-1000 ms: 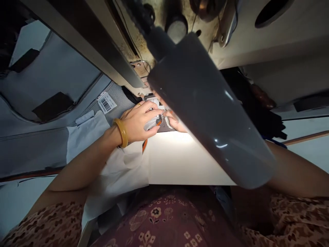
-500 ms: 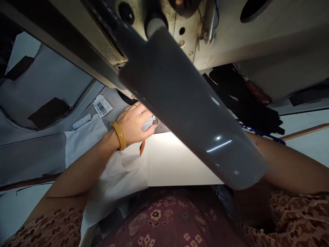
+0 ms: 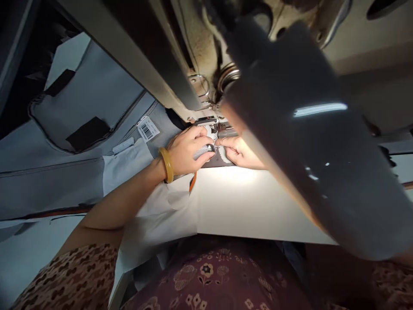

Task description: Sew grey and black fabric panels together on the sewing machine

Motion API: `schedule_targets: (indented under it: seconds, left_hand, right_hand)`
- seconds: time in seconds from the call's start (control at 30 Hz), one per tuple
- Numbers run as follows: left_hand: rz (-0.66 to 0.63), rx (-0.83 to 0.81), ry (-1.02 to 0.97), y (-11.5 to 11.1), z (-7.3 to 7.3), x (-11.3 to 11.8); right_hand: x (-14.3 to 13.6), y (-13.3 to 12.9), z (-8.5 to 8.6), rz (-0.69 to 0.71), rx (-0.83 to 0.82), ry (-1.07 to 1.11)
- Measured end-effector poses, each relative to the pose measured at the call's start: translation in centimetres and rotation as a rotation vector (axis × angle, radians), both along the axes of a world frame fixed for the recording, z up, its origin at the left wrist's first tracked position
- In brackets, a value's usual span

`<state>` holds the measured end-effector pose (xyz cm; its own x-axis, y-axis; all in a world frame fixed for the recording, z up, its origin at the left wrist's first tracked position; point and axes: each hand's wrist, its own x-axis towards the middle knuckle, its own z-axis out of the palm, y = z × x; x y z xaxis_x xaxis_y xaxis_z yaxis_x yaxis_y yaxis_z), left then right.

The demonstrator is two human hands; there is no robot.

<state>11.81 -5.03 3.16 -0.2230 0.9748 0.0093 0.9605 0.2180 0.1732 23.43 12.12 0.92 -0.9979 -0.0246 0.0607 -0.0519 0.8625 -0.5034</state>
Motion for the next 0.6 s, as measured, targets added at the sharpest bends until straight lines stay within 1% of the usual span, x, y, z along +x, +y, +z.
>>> schedule_targets:
  seconds: [0.07, 0.13, 0.27, 0.33, 0.47, 0.53, 0.6]
  left_hand:
    - [-0.010, -0.032, 0.033, 0.1, 0.0, -0.1]
    - [-0.013, -0.081, 0.059, 0.3, 0.1, -0.2]
    - [-0.023, -0.157, 0.086, 0.5, 0.2, -0.5]
    - [-0.027, -0.162, 0.107, 0.5, 0.1, -0.6]
    - [-0.030, -0.133, 0.151, 0.4, 0.2, -0.8]
    - [-0.053, -0.130, 0.152, 0.4, 0.4, -0.8]
    - [-0.086, -0.148, 0.137, 0.4, 0.6, -0.8]
  right_hand:
    - [-0.3, -0.1, -0.1, 0.017, 0.015, 0.025]
    - [-0.4, -0.1, -0.2, 0.001, 0.034, 0.051]
    - [-0.4, 0.5, -0.3, 0.044, 0.067, -0.040]
    - [-0.5, 0.7, -0.1, 0.083, 0.048, -0.060]
    - [-0.9, 0.7, 0.5, 0.113, 0.009, -0.028]
    - [-1.1, 0.4, 1.0, 0.093, 0.030, -0.068]
    - [-1.3, 0.2, 1.5, 0.103, 0.052, -0.111]
